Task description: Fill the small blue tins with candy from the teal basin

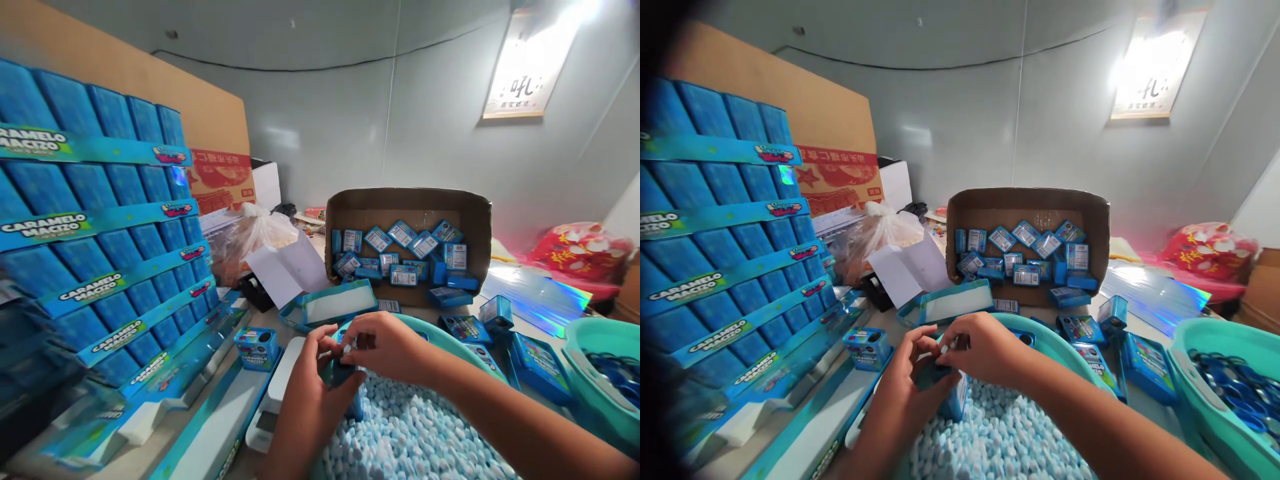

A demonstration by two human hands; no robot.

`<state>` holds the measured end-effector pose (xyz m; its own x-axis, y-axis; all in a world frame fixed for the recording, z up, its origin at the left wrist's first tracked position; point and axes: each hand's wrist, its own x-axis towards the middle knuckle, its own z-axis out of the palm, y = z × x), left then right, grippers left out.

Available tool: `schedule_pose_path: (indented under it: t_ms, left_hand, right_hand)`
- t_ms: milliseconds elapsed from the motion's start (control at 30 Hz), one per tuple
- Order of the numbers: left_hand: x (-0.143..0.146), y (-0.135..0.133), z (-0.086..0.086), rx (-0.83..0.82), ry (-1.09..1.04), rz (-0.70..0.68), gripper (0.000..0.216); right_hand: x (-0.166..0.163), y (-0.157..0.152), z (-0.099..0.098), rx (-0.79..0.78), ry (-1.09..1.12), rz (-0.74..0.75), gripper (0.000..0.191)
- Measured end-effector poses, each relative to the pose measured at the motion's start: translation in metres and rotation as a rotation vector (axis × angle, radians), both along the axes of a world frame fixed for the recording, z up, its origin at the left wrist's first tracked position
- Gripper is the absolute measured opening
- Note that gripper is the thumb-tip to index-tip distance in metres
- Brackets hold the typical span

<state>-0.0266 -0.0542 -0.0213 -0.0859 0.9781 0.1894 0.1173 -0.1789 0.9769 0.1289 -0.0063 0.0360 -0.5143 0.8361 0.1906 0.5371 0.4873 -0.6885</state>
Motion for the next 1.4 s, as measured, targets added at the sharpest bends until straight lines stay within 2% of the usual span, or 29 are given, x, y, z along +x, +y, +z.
schedule_pose_path:
  t_ms: [167,367,567,700,900,1133,1400]
  left_hand:
    - [-0.002,0.000,-0.001,-0.003,0.016,-0.012,0.063]
    - [-0.001,0.001,-0.001,-0.008,-0.029,-0.018,0.059]
    - [-0.003,0.002,-0.003,0.009,-0.002,-0.030,0.056]
    - [-0.007,0.006,-0.007,0.082,0.024,-0.110,0.054]
    - [-0.007,0.005,-0.004,0.080,0.035,-0.127,0.052]
    - [-0.003,0.001,0.004,0.092,-0.002,-0.130,0.048]
    - [-0.001,-0.004,0.012,0.090,0.068,-0.071,0.047]
  right_hand:
    - [-0.001,0.002,-0.006,-0.012,0.016,0.070,0.011]
    - [-0.003,0.004,-0.014,-0.099,0.067,-0.004,0.012]
    - [-0.004,0.004,-0.014,-0.076,0.126,-0.034,0.015]
    - [-0.004,0.004,-0.013,-0.068,0.116,-0.077,0.015]
    - [-0.005,0.000,-0.008,-0.060,0.089,-0.038,0.015]
    - [-0.005,-0.003,-0.002,0.054,-0.003,0.038,0.017]
    - [-0.003,-0.003,-0.005,0.196,-0.045,0.106,0.014]
